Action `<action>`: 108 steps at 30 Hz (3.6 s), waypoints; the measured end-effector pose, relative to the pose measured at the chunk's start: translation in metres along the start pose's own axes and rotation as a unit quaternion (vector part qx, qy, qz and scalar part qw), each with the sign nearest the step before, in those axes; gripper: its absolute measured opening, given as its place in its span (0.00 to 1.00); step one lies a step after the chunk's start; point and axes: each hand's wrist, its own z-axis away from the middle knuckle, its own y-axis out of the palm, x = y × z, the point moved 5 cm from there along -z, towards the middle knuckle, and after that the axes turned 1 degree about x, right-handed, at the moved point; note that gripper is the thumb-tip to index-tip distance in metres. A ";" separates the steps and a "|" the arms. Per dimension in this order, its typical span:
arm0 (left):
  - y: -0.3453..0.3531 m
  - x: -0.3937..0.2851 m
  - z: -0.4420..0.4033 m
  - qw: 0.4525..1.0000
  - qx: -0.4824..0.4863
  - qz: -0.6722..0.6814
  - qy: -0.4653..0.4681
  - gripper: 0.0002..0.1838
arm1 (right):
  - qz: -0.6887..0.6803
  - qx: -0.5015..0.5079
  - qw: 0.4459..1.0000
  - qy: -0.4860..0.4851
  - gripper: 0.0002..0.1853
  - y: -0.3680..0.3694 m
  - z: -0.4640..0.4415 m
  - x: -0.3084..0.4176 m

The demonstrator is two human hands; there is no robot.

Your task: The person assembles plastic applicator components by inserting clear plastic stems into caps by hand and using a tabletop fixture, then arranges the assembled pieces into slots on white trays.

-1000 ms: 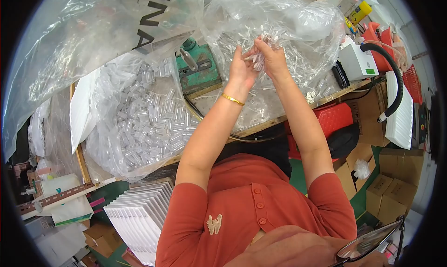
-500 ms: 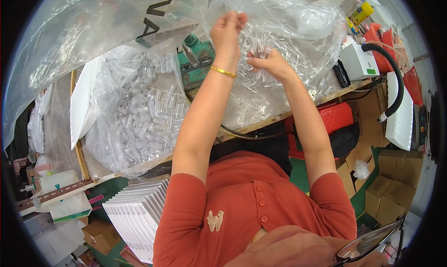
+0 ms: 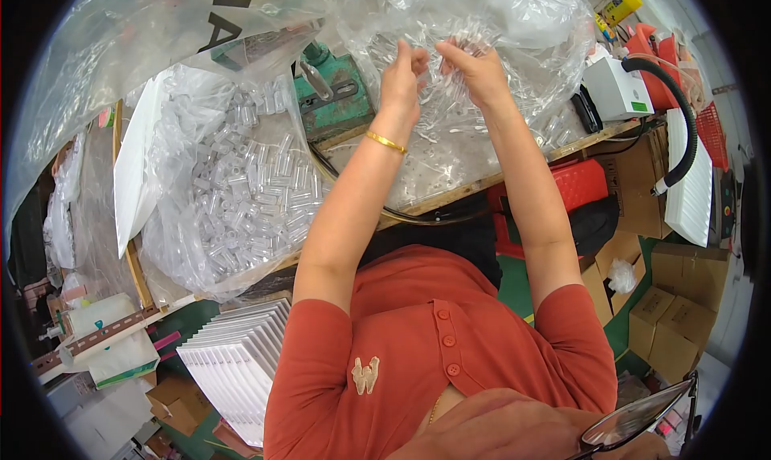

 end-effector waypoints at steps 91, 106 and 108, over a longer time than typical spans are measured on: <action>0.023 -0.003 0.072 0.923 0.270 -0.142 -0.236 0.09 | -0.184 -0.008 0.980 0.071 0.10 0.001 0.037 -0.019; 0.012 -0.001 0.066 0.912 0.274 -0.228 -0.203 0.12 | -0.335 -0.002 0.941 -0.035 0.11 -0.026 0.007 0.004; 0.006 0.009 0.063 0.908 0.290 -0.199 -0.229 0.12 | -0.379 -0.022 0.924 -0.048 0.10 -0.048 -0.006 0.009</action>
